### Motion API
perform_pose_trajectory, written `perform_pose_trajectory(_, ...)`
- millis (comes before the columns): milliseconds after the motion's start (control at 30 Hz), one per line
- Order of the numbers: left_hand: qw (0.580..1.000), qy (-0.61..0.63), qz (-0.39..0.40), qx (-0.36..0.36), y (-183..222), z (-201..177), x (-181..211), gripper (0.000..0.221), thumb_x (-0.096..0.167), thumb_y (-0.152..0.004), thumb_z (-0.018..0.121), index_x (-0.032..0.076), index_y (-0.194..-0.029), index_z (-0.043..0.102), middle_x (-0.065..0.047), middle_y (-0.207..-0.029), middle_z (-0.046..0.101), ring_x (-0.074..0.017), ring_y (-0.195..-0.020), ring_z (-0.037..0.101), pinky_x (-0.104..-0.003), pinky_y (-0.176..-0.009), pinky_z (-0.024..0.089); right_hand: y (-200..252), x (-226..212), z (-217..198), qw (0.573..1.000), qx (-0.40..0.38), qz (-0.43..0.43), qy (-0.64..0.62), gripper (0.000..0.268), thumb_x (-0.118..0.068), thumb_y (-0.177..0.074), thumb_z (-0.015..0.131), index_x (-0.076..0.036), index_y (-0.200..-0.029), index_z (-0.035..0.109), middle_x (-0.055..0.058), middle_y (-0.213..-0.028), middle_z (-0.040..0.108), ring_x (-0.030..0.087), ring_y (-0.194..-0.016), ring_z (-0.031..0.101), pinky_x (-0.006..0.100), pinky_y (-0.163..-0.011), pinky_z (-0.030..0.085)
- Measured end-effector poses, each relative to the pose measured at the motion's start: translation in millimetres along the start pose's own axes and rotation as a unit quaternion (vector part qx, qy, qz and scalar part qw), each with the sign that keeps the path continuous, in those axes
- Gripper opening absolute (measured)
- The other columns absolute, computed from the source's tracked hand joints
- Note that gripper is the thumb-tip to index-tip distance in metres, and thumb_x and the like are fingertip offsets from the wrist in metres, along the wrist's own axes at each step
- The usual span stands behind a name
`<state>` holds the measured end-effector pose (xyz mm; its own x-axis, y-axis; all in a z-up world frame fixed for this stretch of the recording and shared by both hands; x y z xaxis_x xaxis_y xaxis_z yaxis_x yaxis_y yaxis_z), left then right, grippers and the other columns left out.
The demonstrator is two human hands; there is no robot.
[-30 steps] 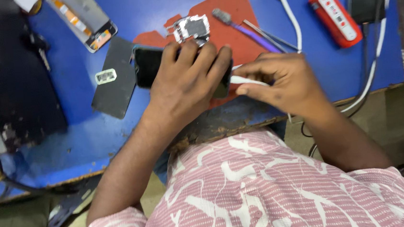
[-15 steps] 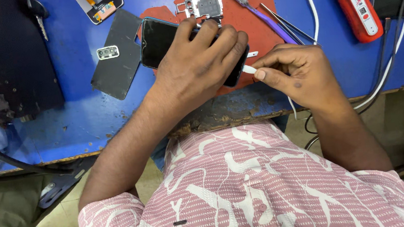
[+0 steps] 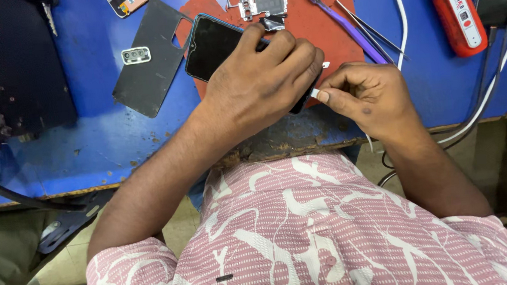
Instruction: The person handles multiple smartphones and a loose motherboard on a cluttered workbench. They connect a charging cable to a phone, use a metal tool to pry at the device's edge, and repeatedly pick up and inspect the phones and the motherboard. The person also handles a phone screen component and a power bank.
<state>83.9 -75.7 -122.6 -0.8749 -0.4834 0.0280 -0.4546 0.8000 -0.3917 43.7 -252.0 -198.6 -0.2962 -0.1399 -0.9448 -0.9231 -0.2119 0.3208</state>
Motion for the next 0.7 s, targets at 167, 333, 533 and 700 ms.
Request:
perform_pose_trajectory(167, 1.000, -0.007, 0.006, 0.000, -2, -2, 0, 0.028, 0.025, -0.103, 0.067, 0.007, -0.124, 0.066, 0.002, -0.117, 0.056, -0.0150, -0.111, 0.055, -0.040, -0.099, 0.048, -2, -3, -2, 0.999, -0.027, 0.004, -0.043, 0.012, -0.004, -0.096, 0.074, 0.005, -0.104, 0.072, 0.002, -0.091, 0.071, 0.003, -0.078, 0.059, 0.017, -0.068, 0.047)
perform_pose_trajectory(333, 0.999, -0.017, 0.029, -0.001, -7, -5, 1, 0.049, 0.030, -0.103, 0.062, 0.014, -0.150, 0.058, 0.001, -0.102, 0.056, -0.0155, -0.102, 0.057, -0.043, -0.100, 0.050, -9, -6, -10, 0.996, -0.041, -0.010, -0.073, 0.015, -0.007, -0.098, 0.073, 0.004, -0.108, 0.070, 0.005, -0.100, 0.074, 0.009, -0.092, 0.070, 0.021, -0.083, 0.057)
perform_pose_trajectory(533, 0.997, -0.001, 0.083, 0.005, -18, -2, 18, 0.049, 0.020, -0.112, 0.058, 0.024, -0.160, 0.045, 0.001, -0.103, 0.059, -0.0181, -0.103, 0.058, -0.041, -0.096, 0.047, -13, 5, -6, 0.998, -0.053, 0.012, -0.043, 0.010, -0.005, -0.099, 0.074, 0.002, -0.106, 0.070, 0.003, -0.094, 0.069, 0.008, -0.085, 0.064, 0.021, -0.073, 0.052)
perform_pose_trajectory(700, 0.999, -0.012, 0.032, 0.028, -22, -18, -2, 0.054, 0.022, -0.106, 0.061, 0.022, -0.156, 0.040, -0.008, -0.133, 0.060, -0.0247, -0.132, 0.057, -0.053, -0.116, 0.037, -14, 7, -13, 0.981, -0.016, 0.000, -0.194, 0.010, 0.000, -0.101, 0.068, 0.001, -0.111, 0.067, 0.004, -0.105, 0.073, 0.011, -0.097, 0.069, 0.024, -0.090, 0.058)
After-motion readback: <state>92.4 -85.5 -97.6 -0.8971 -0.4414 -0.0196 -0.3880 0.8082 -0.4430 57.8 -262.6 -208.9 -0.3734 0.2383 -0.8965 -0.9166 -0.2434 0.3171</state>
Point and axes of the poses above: each hand's wrist, its own y-axis away from the middle knuckle, its own z-axis out of the palm, x = y × z, the point moved 7 cm from there along -y, towards the middle knuckle
